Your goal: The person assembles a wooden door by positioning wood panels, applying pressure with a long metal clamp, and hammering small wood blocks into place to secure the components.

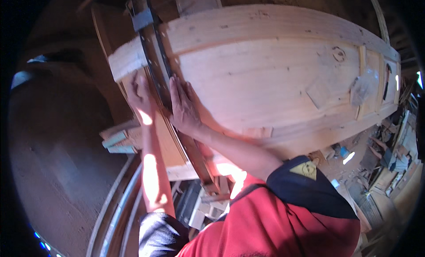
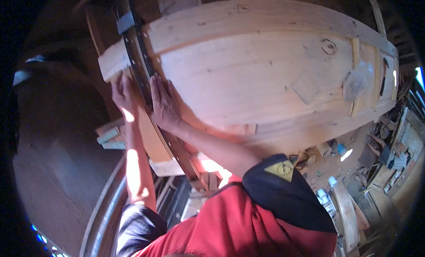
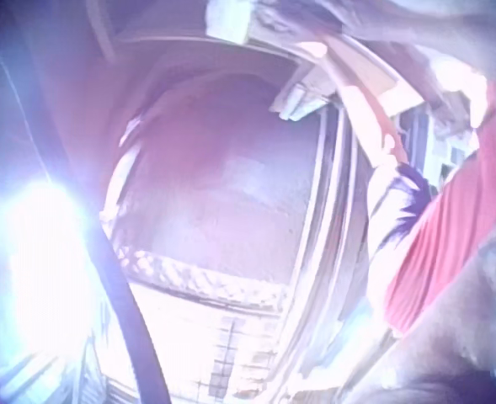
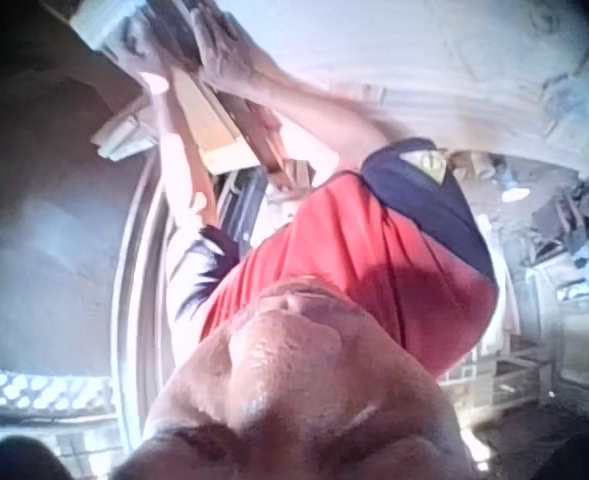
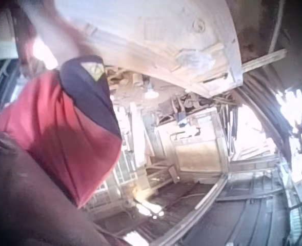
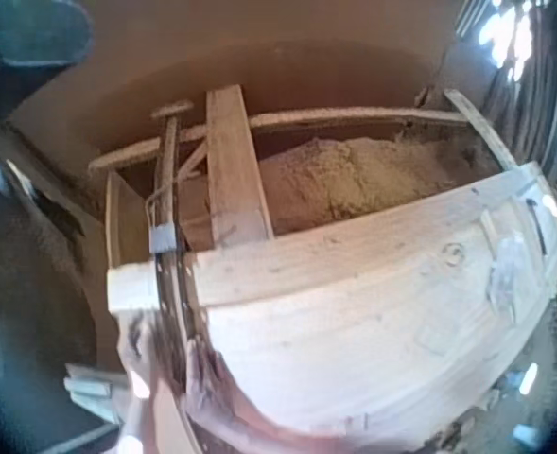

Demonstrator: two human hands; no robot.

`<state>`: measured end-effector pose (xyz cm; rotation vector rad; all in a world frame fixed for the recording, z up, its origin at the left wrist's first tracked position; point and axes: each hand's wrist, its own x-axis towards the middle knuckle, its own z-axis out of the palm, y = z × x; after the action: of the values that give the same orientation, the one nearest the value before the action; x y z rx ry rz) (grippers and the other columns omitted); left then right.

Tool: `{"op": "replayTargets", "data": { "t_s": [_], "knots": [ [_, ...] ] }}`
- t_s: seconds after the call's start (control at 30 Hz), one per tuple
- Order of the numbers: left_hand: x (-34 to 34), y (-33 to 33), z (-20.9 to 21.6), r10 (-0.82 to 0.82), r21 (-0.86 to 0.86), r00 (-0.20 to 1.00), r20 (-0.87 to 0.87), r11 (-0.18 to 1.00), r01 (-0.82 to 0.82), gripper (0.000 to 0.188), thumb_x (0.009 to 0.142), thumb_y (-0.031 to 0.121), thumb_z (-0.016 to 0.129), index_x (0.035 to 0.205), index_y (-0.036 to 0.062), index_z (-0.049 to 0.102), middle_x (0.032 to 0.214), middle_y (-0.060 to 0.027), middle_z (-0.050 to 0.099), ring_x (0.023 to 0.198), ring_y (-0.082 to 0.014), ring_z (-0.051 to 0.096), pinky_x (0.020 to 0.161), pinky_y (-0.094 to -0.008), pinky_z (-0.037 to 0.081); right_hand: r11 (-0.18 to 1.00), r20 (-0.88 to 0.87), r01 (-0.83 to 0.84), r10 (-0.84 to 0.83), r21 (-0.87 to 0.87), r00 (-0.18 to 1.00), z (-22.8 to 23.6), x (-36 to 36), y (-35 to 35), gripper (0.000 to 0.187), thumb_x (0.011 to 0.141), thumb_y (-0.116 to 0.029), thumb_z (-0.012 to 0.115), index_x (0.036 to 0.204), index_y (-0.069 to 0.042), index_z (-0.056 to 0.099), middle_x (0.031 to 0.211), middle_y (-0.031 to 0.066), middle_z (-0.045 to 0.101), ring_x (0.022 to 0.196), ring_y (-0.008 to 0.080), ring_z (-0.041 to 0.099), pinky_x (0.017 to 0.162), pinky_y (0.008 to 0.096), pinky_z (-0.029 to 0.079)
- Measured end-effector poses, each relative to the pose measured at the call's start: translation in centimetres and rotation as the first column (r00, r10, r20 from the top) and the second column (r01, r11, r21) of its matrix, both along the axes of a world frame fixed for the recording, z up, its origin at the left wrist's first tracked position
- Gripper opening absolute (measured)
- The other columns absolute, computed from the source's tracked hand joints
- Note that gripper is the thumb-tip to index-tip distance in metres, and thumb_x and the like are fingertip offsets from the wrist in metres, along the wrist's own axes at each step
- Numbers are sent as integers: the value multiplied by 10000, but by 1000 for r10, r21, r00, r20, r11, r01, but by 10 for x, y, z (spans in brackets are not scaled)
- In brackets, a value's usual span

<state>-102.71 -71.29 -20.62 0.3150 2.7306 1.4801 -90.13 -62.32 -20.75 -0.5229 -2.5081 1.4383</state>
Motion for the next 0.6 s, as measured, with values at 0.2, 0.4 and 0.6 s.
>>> {"op": "replayTargets", "data": {
  "t_s": [0.2, 0.4, 0.6],
  "knots": [
    [312, -65, 22, 156, -379, 966, 205, 923, -68, 742, 844, 303, 796, 1390, -56, 447, 1330, -282, 537, 1246, -439, 518, 1097, -485, 389, 940, 108, -338, 332, 37, 937, 21, 138, 62, 659, 867, -280, 723, 1440, -47, 496, 1498, 183, 476, 1447, 348, 376, 1214, 458, 275],
    [439, -108, 39, 294, -603, 947, 129, 781, -161, 934, 771, 370, 842, 1467, -42, 375, 1489, -278, 437, 1386, -429, 420, 1158, -476, 365, 842, 305, -359, 246, 403, 920, 51, 241, 138, 640, 815, -318, 763, 1345, -22, 561, 1397, 215, 542, 1313, 384, 495, 1120, 496, 369],
    [443, -119, 27, 270, -534, 949, 160, 833, -146, 896, 842, 322, 750, 1529, -19, 286, 1546, -256, 378, 1435, -384, 379, 1167, -443, 363, 705, 240, -433, 362, 562, 901, 21, 282, 159, 674, 796, -335, 785, 1353, -32, 555, 1428, 195, 508, 1329, 379, 471, 1109, 497, 367]
  ]
}}
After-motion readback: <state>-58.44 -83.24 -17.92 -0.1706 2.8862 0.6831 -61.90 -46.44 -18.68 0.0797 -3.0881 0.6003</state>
